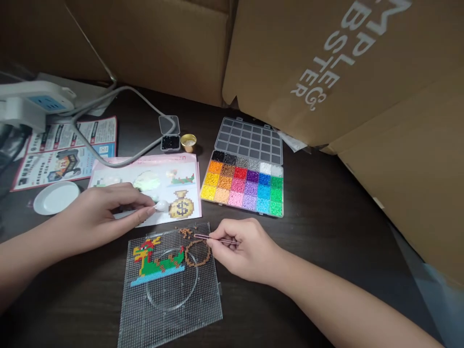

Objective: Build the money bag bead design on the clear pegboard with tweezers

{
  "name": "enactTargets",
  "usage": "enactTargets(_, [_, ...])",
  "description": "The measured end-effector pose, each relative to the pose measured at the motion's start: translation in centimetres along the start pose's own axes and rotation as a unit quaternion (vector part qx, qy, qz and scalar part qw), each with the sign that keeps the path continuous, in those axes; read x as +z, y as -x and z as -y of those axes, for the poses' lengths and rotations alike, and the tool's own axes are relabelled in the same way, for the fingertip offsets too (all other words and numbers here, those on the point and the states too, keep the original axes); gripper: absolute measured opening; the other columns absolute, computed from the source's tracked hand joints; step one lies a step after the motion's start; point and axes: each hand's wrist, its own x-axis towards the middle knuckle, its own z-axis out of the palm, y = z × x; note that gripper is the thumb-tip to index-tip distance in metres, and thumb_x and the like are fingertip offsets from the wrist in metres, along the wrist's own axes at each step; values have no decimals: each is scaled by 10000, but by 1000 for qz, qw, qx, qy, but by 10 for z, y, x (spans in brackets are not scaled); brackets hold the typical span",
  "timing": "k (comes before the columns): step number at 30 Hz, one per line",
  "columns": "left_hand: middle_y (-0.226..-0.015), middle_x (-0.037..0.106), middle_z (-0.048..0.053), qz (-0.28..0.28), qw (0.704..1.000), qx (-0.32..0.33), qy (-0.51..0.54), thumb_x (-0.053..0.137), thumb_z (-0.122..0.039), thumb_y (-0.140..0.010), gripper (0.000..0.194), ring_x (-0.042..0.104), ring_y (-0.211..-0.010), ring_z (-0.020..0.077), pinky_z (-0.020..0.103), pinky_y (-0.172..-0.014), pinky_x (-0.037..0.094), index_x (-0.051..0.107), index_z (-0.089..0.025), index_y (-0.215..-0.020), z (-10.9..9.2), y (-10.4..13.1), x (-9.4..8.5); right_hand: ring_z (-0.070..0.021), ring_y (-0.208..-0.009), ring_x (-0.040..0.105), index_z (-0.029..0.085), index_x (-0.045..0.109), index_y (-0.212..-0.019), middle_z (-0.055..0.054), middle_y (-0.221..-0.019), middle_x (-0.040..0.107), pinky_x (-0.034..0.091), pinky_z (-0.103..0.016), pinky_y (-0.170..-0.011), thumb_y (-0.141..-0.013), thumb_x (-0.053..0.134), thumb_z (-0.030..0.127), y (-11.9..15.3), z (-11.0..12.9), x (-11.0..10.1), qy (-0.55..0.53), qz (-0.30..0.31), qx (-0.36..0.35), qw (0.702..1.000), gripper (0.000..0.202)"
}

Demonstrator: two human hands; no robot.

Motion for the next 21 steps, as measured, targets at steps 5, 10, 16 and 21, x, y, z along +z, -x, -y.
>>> enactTargets(5, [-861,736,42,-25,1000,-10,7,572,-391,-878,253,658,-795,181,294,-718,501,748,-211,-901,-6,-1,-1,-73,-484,466,137,646,-776,1,-581,586,376,-198,-434,-838,628,248,-3,2,0,-17,1,12,1000,129])
enactTargets(10, [-914,740,42,-3,1000,4,-18,581,-401,-873,255,664,-841,183,294,-748,507,735,-212,-949,-6,-4,-2,-72,-497,484,140,661,-774,-10,-619,623,384,-200,-449,-822,633,235,-4,3,-1,-18,1,15,1000,110])
enactTargets(16, [-883,731,56,-37,999,11,2,581,-426,-862,267,650,-814,193,321,-739,500,720,-203,-912,-6,-3,4,-73,-493,476,139,663,-770,-7,-609,615,383,-205,-452,-824,637,242,-3,2,1,-24,-22,16,999,118])
enactTargets(21, [-862,726,61,-8,1000,15,-9,575,-409,-866,268,643,-805,191,315,-721,493,722,-195,-933,-7,-3,4,-102,-530,544,145,665,-810,-19,-627,636,424,-225,-474,-845,632,274,-7,1,8,-23,-59,35,997,137])
